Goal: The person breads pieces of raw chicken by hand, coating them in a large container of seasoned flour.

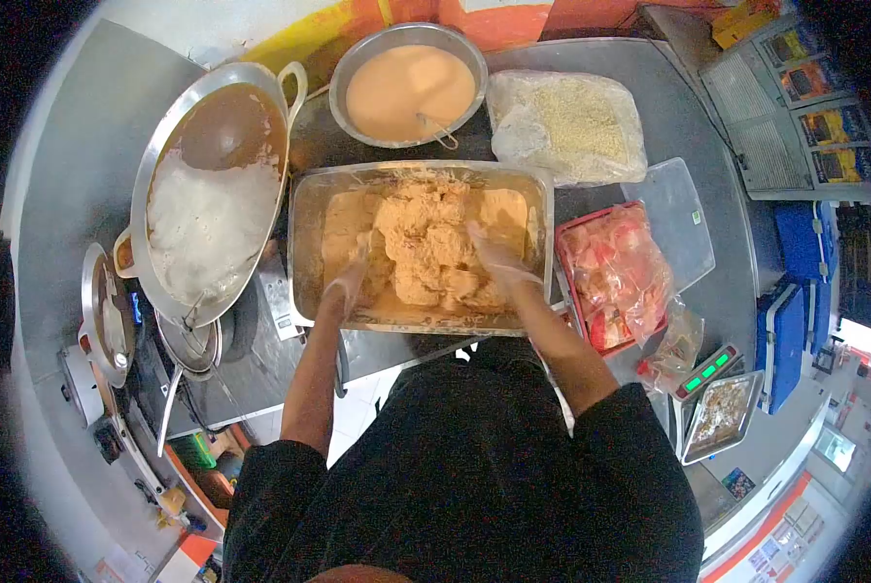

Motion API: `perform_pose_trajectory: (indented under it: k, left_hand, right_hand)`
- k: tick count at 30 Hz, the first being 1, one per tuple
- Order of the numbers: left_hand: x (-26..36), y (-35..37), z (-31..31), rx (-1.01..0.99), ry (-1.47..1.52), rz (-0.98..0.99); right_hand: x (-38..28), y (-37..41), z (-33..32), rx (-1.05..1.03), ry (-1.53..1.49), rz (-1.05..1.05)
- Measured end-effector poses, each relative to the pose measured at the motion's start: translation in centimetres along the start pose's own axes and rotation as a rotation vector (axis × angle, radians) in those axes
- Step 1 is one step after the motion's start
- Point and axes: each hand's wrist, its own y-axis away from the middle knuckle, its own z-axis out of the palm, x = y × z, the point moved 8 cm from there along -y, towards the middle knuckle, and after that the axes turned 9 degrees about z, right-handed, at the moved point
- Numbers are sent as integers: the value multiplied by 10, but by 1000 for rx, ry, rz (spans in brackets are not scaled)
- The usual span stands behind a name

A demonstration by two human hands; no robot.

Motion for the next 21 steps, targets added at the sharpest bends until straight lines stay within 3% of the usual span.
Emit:
perform_pose_trajectory:
  k: [2,5,8,10,12,13,15,17,18,21]
  left_hand:
    - [3,-22,36,-74,98,47]
    - [8,-51,73,-114,198,65]
    - [26,-47,69,-140,-46,354]
    - [-9,-76,68,-165,-292,662]
    - [-15,-77,50,-200,-501,664]
    - [3,-47,33,-225,-559,476]
    - [9,-19,14,-172,-341,448]
    - [0,7,-19,-1,222,733]
    - [-2,3,-38,136,-21,665]
    - [13,5,-57,298,-582,429]
  right_hand:
    - [-49,51,15,-150,-51,25]
    - [-44,36,63,-320,-310,-35]
    - [-38,40,58,-509,-812,-285]
    - [-32,52,53,-499,-794,-283]
    - [-45,53,35,-318,-377,-113]
    - [-68,72,18,-257,-260,-329]
    - [-97,118,-9,-124,-19,-746]
    - [-70,103,-16,-355,-138,-549]
    - [-62,97,-13,-467,-196,-451]
    - [-11,57,-31,188,-161,-79]
